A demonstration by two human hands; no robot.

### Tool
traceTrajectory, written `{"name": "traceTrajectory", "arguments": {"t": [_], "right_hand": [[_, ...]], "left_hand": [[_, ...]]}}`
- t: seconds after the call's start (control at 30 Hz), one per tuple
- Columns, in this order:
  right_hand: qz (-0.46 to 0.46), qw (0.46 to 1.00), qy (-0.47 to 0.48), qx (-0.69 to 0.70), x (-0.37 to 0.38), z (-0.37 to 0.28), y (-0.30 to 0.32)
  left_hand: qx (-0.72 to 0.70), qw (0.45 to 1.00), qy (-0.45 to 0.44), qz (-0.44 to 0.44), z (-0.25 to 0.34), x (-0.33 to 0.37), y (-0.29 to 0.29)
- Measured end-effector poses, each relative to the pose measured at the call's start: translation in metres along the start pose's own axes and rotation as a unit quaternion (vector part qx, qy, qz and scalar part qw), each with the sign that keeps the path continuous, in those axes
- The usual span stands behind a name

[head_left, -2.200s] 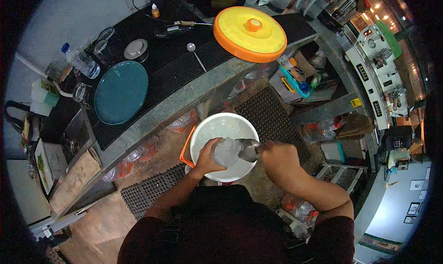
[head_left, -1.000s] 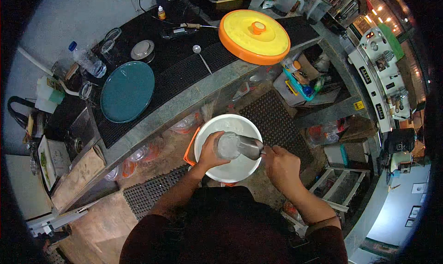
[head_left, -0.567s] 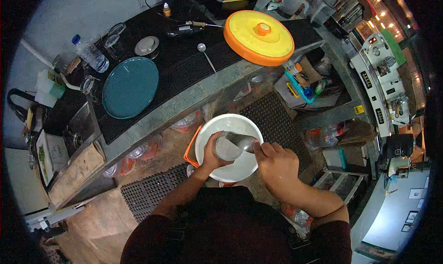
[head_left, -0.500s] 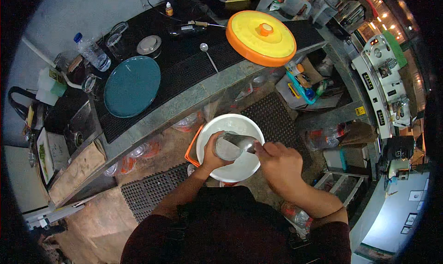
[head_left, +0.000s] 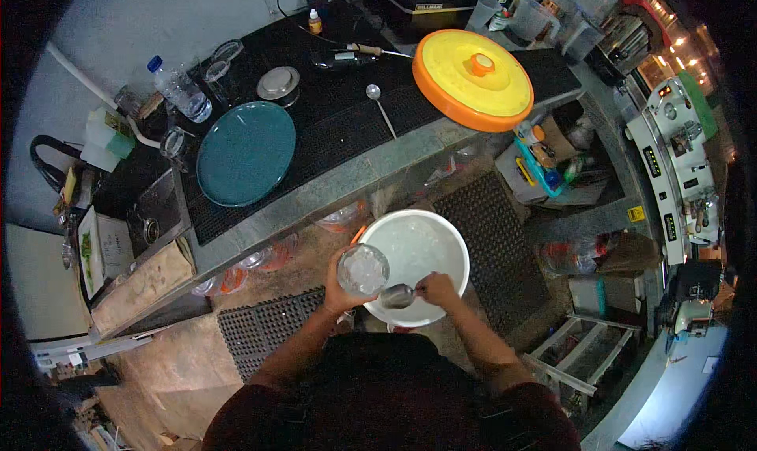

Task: The person prepares a coffee beverage by getting ice, milk, and pouring it into a glass with coffee.

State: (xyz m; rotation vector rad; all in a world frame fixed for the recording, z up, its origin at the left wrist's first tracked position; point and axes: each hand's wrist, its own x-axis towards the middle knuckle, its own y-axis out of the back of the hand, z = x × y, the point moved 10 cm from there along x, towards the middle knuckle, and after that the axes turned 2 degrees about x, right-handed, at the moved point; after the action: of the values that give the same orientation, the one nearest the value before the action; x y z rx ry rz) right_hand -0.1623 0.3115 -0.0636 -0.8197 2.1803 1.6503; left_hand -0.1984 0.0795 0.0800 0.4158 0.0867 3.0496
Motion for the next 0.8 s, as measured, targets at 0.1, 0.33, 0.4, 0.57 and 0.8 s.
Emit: {"name": "traceTrajectory", "arguments": {"t": [0.1,0.33,0.4,0.57,0.8], "right_hand": [[0.093,0.989,0.100,-0.062,0.025,-0.034,0.022],[0.677,0.728,0.074,0.081,-0.013,-0.011,0.402],[0.665,0.743,0.003,0.069,0.030,0.027,0.467],[0.489,0.854,-0.174,0.022,0.141,0.069,0.495],[0.568,0.812,-0.120,0.058,0.139,0.102,0.494]], "left_hand": [[0.064,0.997,-0.049,-0.003,0.009,-0.001,0.015],[0.074,0.996,-0.044,0.014,0.019,-0.017,0.039],[0.093,0.994,-0.058,0.019,0.021,-0.020,0.041],[0.155,0.987,-0.001,0.038,-0.002,-0.050,0.063],[-0.034,0.999,0.000,0.028,-0.018,-0.056,0.074]]}}
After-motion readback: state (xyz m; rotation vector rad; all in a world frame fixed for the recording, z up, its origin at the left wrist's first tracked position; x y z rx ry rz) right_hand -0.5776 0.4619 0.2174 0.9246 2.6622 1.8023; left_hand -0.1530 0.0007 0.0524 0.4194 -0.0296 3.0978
